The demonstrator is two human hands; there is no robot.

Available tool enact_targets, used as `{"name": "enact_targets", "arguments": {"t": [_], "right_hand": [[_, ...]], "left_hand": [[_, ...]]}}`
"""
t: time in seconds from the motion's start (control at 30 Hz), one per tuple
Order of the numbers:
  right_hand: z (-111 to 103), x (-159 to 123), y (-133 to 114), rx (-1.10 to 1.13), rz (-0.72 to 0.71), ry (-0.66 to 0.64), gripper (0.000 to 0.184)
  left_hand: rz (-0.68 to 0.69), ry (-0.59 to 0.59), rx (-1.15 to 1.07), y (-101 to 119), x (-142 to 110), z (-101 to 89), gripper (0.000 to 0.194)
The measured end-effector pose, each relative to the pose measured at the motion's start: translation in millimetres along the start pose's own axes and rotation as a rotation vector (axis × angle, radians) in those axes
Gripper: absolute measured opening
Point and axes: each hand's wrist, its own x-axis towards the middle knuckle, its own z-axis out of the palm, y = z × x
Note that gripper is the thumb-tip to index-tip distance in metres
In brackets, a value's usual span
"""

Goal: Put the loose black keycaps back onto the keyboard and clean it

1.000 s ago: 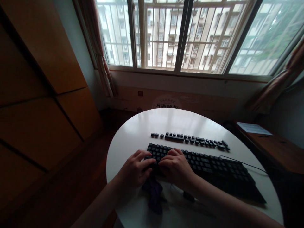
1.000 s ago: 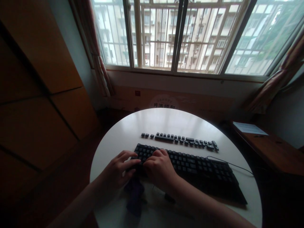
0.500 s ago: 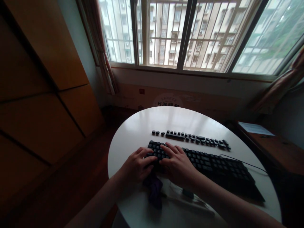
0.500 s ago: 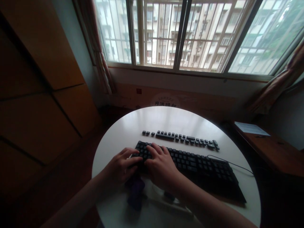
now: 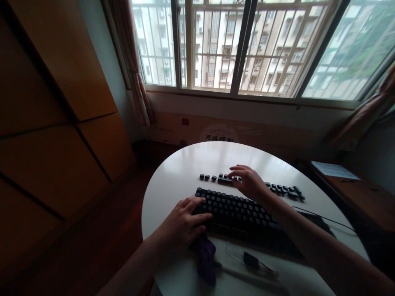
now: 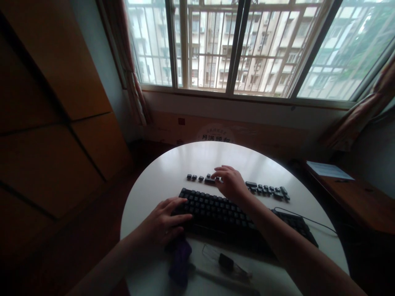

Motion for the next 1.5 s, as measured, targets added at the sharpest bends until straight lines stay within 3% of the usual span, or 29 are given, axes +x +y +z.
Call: {"name": "enact_targets", "arguments": {"t": [0.17,0.4,0.73,0.87,1.0,1.13,1.23,1.3,1.43,1.5], "right_hand": [[17.5,46.2,27.1,-0.042,0.231,-0.216,0.023],[42.8,65.5,29.8,-0.082,0.251,-0.285,0.019],[60.3,65.3,32.2,-0.029,0.242,-0.279,0.016],[65.1,64.6,27.9,-0.018,0.239,-0.229,0.016],[53.2,62.8,17.9,0.000,0.211,-0.155,0.017],[23.7,38.8,1.7,0.040,0.147,-0.023,0.013],[1.4,-0.8,-12.6,0.150,0.064,0.095,0.010],[-9.1,-30.6,-22.4,0.281,-0.012,0.103,0.009],[-13.9,-72.2,-39.5,0.539,-0.142,0.088,0.004],[-7.0,-80.0,-45.5,0.569,-0.162,0.101,0.004]], "left_hand": [[0.035,0.001,0.005,-2.3,-1.8,0.5,0.047],[0.022,-0.039,-0.015,-5.0,-5.6,3.7,0.051],[0.014,-0.052,-0.056,-2.3,-4.7,3.1,0.053],[0.021,0.013,-0.052,-2.9,-3.1,0.3,0.048],[-0.020,0.085,-0.072,-4.3,-1.7,-1.4,0.037],[-0.071,0.079,-0.121,-5.2,-2.8,1.7,0.037],[-0.074,0.057,-0.158,-1.8,-1.4,0.1,0.039],[-0.115,0.067,-0.170,2.7,5.3,-7.5,0.032],[-0.201,0.079,-0.226,9.7,44.0,-36.6,0.023],[-0.163,-0.008,-0.297,6.3,74.2,-47.6,0.017]]}}
